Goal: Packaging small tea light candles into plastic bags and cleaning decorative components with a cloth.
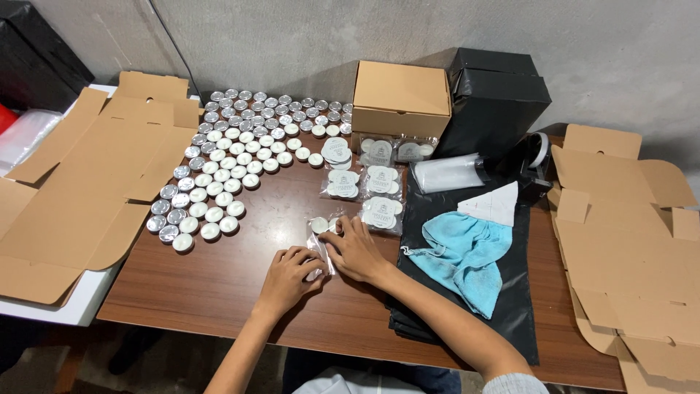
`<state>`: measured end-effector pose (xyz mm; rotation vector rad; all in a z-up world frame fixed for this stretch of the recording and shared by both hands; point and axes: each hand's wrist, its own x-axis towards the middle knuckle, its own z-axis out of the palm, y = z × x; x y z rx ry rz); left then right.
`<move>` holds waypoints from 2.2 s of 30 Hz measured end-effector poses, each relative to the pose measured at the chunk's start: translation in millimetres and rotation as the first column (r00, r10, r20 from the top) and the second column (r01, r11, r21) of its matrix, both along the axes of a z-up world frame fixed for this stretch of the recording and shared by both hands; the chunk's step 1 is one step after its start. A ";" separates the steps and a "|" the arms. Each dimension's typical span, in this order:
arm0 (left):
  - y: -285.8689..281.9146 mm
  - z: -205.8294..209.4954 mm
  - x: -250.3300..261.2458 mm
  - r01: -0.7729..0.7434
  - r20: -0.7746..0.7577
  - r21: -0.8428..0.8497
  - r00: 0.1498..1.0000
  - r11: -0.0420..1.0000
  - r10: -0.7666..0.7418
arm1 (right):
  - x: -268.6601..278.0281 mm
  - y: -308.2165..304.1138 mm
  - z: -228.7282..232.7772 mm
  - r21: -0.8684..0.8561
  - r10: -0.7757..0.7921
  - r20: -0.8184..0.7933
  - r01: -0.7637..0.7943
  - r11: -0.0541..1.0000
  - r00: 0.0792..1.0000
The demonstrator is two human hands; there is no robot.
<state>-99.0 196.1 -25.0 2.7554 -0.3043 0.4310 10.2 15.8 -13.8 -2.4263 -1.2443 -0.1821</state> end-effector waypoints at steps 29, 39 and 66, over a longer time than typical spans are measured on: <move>3.7 19.0 -3.9 -0.032 -0.060 -0.115 0.998 0.993 0.025 | -4.1 -19.6 -3.9 -0.236 0.001 0.304 0.074 0.969 0.953; 108.8 41.6 31.3 -0.575 0.283 0.300 0.816 0.761 0.504 | 18.6 -92.8 -0.5 -0.073 -0.140 0.352 0.177 0.982 0.925; 82.0 21.9 64.0 -0.335 0.160 -0.130 0.922 0.933 0.354 | 75.4 -267.4 10.9 -0.135 -0.752 -0.082 0.740 0.658 0.654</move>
